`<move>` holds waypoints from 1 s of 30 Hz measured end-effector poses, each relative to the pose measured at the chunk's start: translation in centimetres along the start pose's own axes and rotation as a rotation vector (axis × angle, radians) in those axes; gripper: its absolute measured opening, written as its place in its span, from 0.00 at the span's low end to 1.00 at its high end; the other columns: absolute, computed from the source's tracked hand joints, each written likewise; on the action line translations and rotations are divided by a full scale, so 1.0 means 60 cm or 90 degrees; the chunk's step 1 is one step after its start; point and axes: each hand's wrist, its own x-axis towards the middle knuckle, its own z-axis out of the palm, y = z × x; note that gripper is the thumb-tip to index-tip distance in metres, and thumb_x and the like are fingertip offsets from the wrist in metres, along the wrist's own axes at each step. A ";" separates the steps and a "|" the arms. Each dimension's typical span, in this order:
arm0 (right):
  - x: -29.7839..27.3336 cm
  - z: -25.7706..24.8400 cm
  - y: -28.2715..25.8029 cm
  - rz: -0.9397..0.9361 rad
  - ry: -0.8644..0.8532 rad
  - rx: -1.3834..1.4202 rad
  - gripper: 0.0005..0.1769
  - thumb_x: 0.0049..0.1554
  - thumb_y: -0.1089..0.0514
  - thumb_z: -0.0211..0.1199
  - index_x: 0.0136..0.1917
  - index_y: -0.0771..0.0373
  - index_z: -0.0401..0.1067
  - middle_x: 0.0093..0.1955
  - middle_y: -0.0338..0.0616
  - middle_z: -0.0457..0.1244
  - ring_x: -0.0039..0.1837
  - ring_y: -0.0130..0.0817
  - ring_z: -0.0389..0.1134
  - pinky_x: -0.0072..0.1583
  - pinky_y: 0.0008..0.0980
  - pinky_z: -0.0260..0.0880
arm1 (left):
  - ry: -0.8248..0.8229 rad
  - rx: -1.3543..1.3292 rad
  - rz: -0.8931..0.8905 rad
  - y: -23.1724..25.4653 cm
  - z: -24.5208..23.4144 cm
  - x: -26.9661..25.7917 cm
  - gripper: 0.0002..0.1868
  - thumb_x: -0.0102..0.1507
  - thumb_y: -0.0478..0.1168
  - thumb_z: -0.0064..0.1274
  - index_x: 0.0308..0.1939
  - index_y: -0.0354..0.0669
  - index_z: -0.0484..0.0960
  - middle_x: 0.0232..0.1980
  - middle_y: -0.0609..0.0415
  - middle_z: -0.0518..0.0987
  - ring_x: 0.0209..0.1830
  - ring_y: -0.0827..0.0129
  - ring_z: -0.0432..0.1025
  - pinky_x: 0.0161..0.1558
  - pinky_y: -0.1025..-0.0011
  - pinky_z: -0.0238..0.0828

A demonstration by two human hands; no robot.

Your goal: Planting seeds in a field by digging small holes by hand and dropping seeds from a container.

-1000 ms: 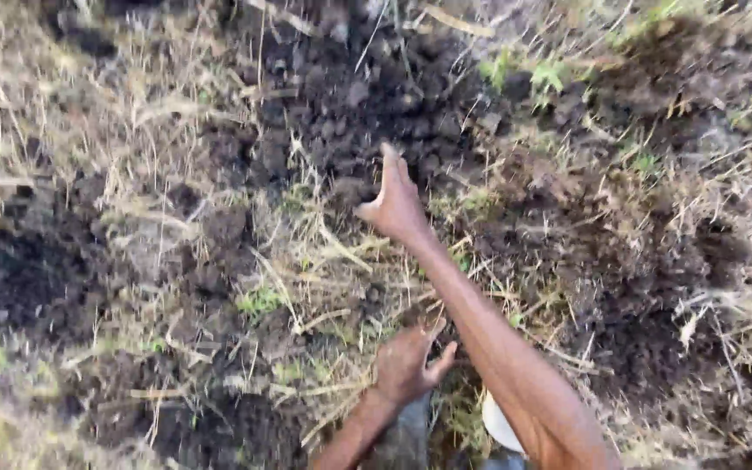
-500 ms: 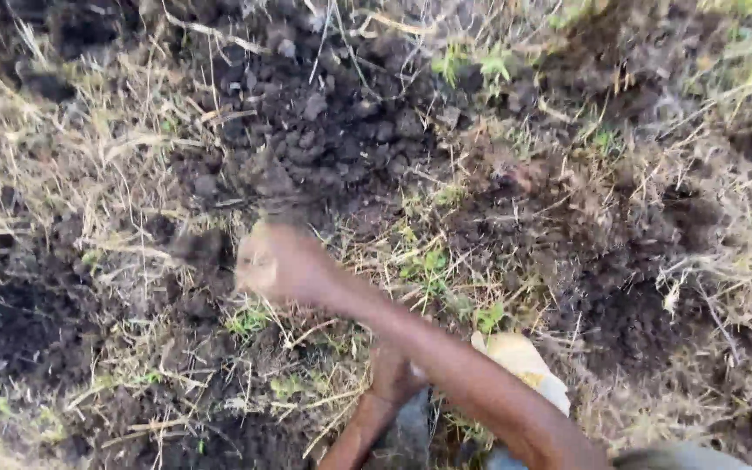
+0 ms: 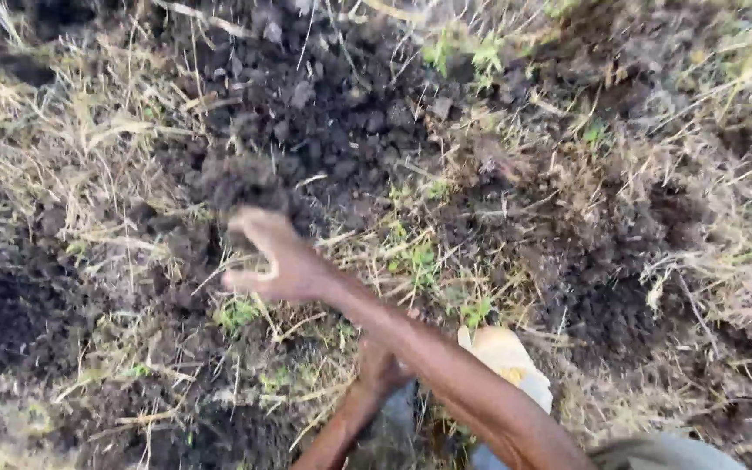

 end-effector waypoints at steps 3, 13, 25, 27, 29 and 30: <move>-0.030 -0.021 -0.085 -0.025 -0.218 0.061 0.40 0.55 0.37 0.60 0.71 0.65 0.59 0.71 0.63 0.54 0.74 0.57 0.56 0.72 0.59 0.62 | -0.008 0.019 0.018 0.006 -0.017 0.000 0.19 0.53 0.45 0.65 0.46 0.48 0.80 0.31 0.56 0.79 0.26 0.65 0.73 0.29 0.68 0.72; 0.061 -0.172 0.038 -0.043 0.420 -0.089 0.14 0.47 0.66 0.50 0.22 0.56 0.60 0.23 0.36 0.55 0.30 0.26 0.54 0.37 0.32 0.59 | -0.066 0.050 -0.062 0.045 -0.050 0.019 0.18 0.53 0.46 0.72 0.41 0.50 0.81 0.27 0.61 0.78 0.19 0.74 0.68 0.23 0.76 0.68; 0.015 -0.212 0.037 0.307 0.180 0.164 0.10 0.60 0.75 0.47 0.48 0.65 0.66 0.47 0.51 0.66 0.36 0.28 0.64 0.33 0.17 0.65 | 0.149 0.007 0.081 0.032 -0.033 0.017 0.24 0.61 0.49 0.64 0.57 0.44 0.79 0.21 0.65 0.68 0.16 0.78 0.60 0.15 0.76 0.62; 0.016 -0.201 0.034 0.373 0.253 0.134 0.16 0.56 0.76 0.48 0.53 0.58 0.63 0.48 0.48 0.66 0.32 0.21 0.52 0.31 0.19 0.48 | 0.118 0.038 0.062 0.033 -0.039 0.019 0.23 0.61 0.53 0.63 0.55 0.45 0.83 0.18 0.67 0.67 0.14 0.79 0.58 0.14 0.77 0.58; 0.015 -0.197 0.020 0.378 0.221 0.074 0.15 0.57 0.67 0.54 0.58 0.58 0.63 0.53 0.45 0.64 0.37 0.22 0.56 0.35 0.19 0.56 | 0.088 0.041 0.040 0.038 -0.045 0.019 0.24 0.62 0.53 0.62 0.56 0.46 0.82 0.19 0.66 0.68 0.14 0.79 0.59 0.14 0.77 0.60; 0.016 -0.197 0.012 0.381 0.199 0.015 0.19 0.58 0.59 0.59 0.63 0.58 0.63 0.57 0.42 0.62 0.42 0.22 0.60 0.38 0.19 0.63 | 0.056 0.044 0.027 0.039 -0.049 0.021 0.24 0.62 0.53 0.62 0.58 0.46 0.82 0.19 0.66 0.69 0.14 0.78 0.61 0.14 0.77 0.62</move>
